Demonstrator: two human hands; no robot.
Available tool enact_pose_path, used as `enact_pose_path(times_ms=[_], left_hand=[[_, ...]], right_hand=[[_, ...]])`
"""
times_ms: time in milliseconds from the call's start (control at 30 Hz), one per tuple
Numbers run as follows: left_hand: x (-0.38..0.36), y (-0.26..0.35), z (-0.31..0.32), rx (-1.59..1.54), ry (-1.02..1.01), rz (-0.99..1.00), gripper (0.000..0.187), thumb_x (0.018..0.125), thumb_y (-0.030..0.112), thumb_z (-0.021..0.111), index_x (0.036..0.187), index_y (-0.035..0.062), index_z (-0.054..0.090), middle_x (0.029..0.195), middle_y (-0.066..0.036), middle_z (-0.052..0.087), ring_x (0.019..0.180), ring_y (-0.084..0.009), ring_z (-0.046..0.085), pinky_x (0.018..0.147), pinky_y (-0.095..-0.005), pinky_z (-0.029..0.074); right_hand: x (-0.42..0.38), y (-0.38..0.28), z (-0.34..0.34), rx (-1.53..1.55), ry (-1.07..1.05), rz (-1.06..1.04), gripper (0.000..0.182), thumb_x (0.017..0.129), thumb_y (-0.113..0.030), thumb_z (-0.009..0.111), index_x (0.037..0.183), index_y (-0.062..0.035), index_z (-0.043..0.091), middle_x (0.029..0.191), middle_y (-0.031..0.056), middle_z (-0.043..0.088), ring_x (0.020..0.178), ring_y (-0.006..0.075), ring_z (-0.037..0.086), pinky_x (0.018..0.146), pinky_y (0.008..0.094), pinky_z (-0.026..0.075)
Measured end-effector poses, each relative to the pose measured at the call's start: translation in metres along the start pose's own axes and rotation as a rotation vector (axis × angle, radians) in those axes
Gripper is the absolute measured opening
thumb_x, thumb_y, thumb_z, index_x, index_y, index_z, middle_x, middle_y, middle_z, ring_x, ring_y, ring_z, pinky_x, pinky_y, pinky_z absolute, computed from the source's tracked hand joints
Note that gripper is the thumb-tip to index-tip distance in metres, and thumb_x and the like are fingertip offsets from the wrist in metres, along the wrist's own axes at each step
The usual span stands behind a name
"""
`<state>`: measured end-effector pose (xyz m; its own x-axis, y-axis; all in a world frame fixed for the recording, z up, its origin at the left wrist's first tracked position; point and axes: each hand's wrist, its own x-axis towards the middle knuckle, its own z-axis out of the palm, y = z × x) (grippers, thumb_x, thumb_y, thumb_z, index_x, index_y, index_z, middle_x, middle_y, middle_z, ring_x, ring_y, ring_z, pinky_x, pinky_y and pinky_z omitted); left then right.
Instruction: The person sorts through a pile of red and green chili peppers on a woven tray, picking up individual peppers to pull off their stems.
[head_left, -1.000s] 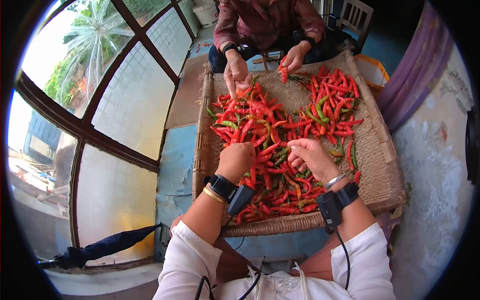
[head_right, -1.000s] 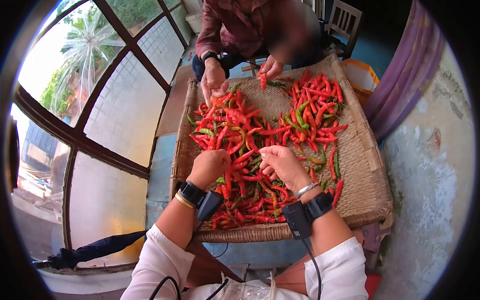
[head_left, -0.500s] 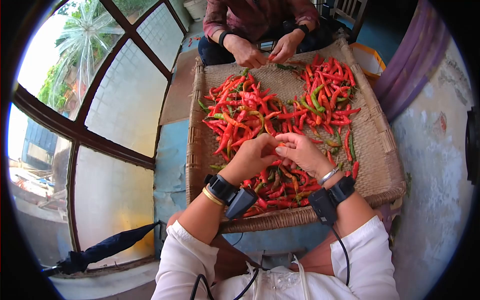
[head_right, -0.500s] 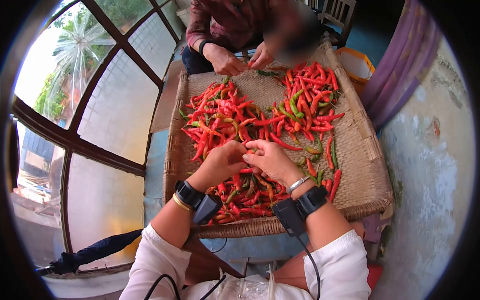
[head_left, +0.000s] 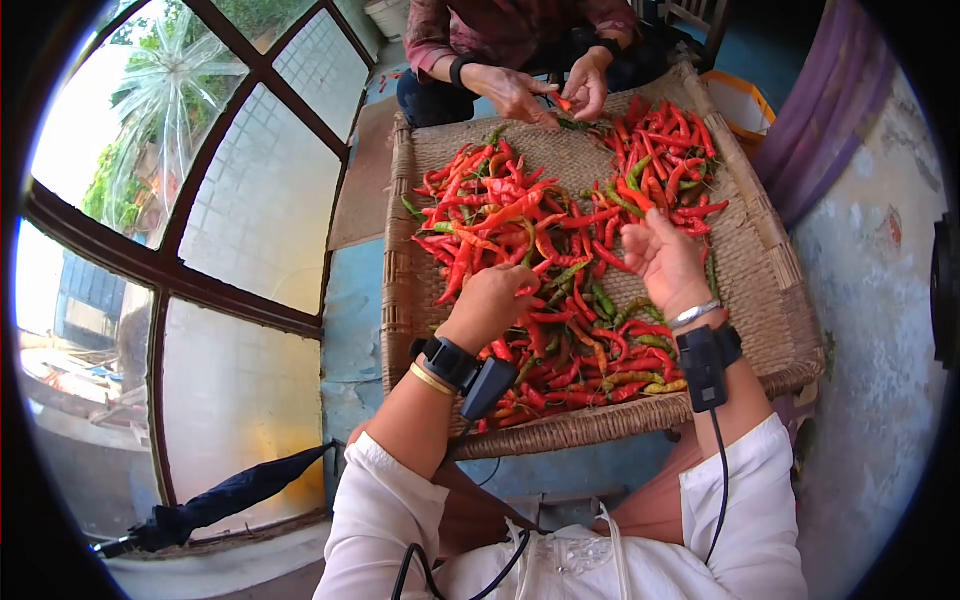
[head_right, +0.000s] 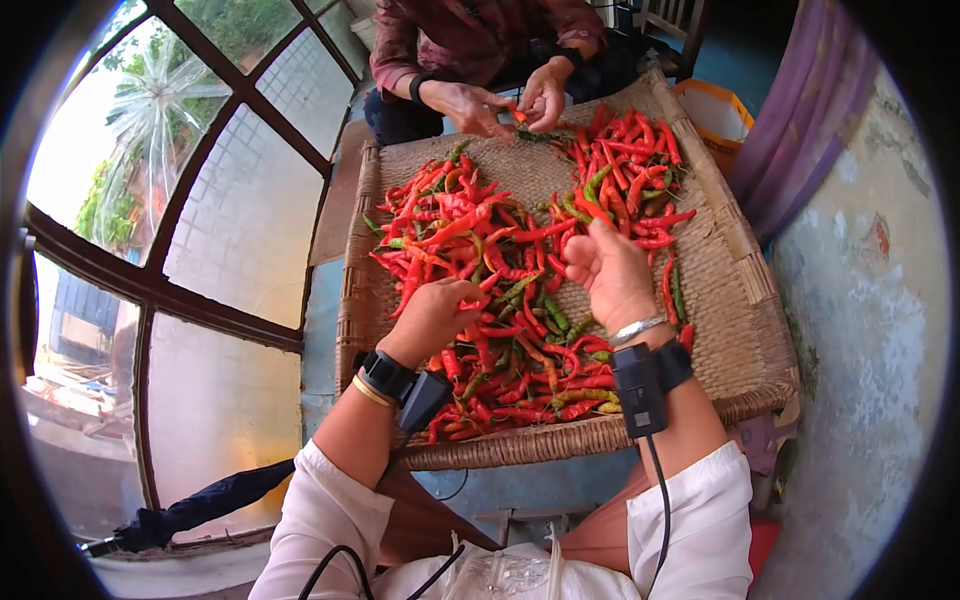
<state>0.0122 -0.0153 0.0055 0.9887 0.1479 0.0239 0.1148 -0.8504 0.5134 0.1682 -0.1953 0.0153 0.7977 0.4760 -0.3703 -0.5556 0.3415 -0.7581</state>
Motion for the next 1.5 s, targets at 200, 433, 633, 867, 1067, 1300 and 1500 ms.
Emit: enact_pose_path(times_ms=[200, 433, 633, 867, 1067, 1300, 1500], left_hand=[[-0.001, -0.004, 0.003, 0.122, -0.101, -0.036, 0.048, 0.068, 0.009, 0.062, 0.113, 0.0061, 0.048, 0.103, -0.017, 0.055, 0.087, -0.0332, 0.056, 0.074, -0.0395, 0.046], [-0.001, -0.013, 0.002, 0.184, -0.120, -0.085, 0.042, 0.068, 0.013, 0.063, 0.107, 0.0036, 0.051, 0.091, -0.016, 0.057, 0.086, -0.0323, 0.056, 0.071, -0.0397, 0.046], [0.002, -0.009, 0.001, 0.208, -0.087, 0.002, 0.022, 0.071, 0.019, 0.062, 0.084, 0.0020, 0.056, 0.079, -0.016, 0.059, 0.077, -0.0327, 0.057, 0.066, -0.0417, 0.045], [0.003, 0.025, -0.003, -0.058, -0.022, 0.062, 0.025, 0.073, 0.025, 0.062, 0.079, 0.0013, 0.054, 0.067, -0.019, 0.056, 0.066, -0.0350, 0.056, 0.058, -0.0417, 0.043], [0.002, 0.032, -0.004, -0.065, -0.022, 0.085, 0.025, 0.071, 0.024, 0.064, 0.075, 0.0009, 0.055, 0.064, -0.018, 0.056, 0.062, -0.0347, 0.056, 0.055, -0.0403, 0.043], [0.002, 0.031, -0.004, -0.214, -0.016, 0.059, 0.023, 0.072, 0.023, 0.064, 0.078, 0.0014, 0.059, 0.065, -0.016, 0.057, 0.062, -0.0332, 0.057, 0.057, -0.0387, 0.045], [0.000, 0.012, 0.001, -0.067, 0.016, -0.036, 0.017, 0.072, 0.016, 0.063, 0.083, 0.0020, 0.062, 0.068, -0.014, 0.060, 0.063, -0.0265, 0.060, 0.058, -0.0339, 0.046]], right_hand=[[-0.015, 0.009, 0.011, -0.218, -0.300, 0.138, 0.028, 0.085, -0.022, 0.053, 0.105, -0.0030, 0.050, 0.076, 0.0049, 0.060, 0.060, 0.0094, 0.057, 0.048, 0.0214, 0.046], [-0.018, 0.015, 0.011, -0.412, -0.387, 0.165, 0.029, 0.086, -0.020, 0.052, 0.108, -0.0013, 0.049, 0.076, 0.0044, 0.060, 0.060, 0.0081, 0.057, 0.048, 0.0195, 0.046], [-0.021, 0.026, 0.018, -0.765, -0.425, 0.066, 0.033, 0.080, -0.019, 0.059, 0.106, 0.0012, 0.053, 0.070, 0.0019, 0.058, 0.060, 0.0072, 0.054, 0.050, 0.0225, 0.043], [-0.027, 0.041, 0.022, -0.980, -0.545, -0.335, 0.026, 0.072, -0.017, 0.066, 0.092, -0.0025, 0.058, 0.063, 0.0043, 0.058, 0.059, 0.0124, 0.054, 0.056, 0.0280, 0.044], [-0.028, 0.041, 0.022, -1.099, -0.478, -0.430, 0.016, 0.071, -0.016, 0.065, 0.080, -0.0047, 0.059, 0.060, 0.0041, 0.056, 0.055, 0.0128, 0.053, 0.052, 0.0280, 0.042], [-0.029, 0.019, 0.027, -0.741, -0.400, -0.104, 0.011, 0.077, -0.013, 0.060, 0.070, -0.0041, 0.057, 0.056, -0.0022, 0.051, 0.048, 0.0038, 0.046, 0.042, 0.0218, 0.037], [-0.006, -0.011, 0.006, -0.308, -0.191, -0.113, 0.014, 0.083, -0.020, 0.057, 0.081, -0.0069, 0.054, 0.063, 0.0001, 0.055, 0.046, 0.0046, 0.047, 0.039, 0.0169, 0.036]])
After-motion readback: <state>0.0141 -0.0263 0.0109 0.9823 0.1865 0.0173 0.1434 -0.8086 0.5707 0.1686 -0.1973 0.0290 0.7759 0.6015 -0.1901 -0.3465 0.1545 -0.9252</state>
